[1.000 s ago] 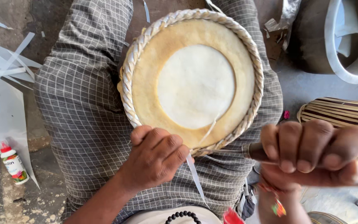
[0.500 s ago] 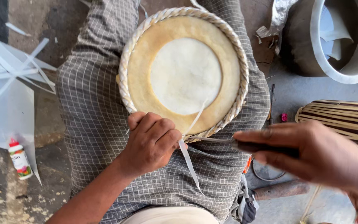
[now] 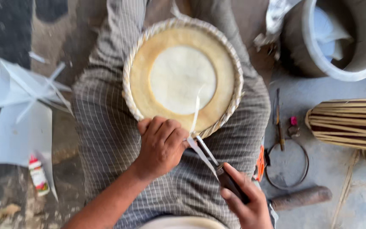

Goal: The person trims and secures the edge of a drum head by hand using a small blade tool and a metal rod, pulling and tucking the material around the rim.

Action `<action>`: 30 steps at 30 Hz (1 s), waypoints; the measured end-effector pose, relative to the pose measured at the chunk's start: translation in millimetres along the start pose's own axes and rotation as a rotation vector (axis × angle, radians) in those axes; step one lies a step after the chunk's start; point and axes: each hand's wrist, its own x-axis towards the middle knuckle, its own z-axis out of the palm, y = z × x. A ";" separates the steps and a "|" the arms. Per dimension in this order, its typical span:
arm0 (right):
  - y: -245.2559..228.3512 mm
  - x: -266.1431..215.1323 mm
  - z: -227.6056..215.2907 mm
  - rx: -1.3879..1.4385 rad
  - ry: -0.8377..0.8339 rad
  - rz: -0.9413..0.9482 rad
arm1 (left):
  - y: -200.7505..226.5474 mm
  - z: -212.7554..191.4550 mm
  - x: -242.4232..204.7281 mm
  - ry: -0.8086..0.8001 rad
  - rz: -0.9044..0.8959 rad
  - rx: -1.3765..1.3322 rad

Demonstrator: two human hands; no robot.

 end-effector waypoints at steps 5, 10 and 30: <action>-7.1 -7.8 5.0 -0.331 0.094 -0.116 | 5.1 6.4 -8.3 0.019 0.000 0.038; -5.5 4.7 25.1 0.903 -0.093 0.536 | 5.7 7.6 -2.9 0.022 -0.015 0.030; -27.5 40.3 26.4 0.189 0.217 0.023 | 10.0 -5.6 13.1 -0.009 0.346 0.103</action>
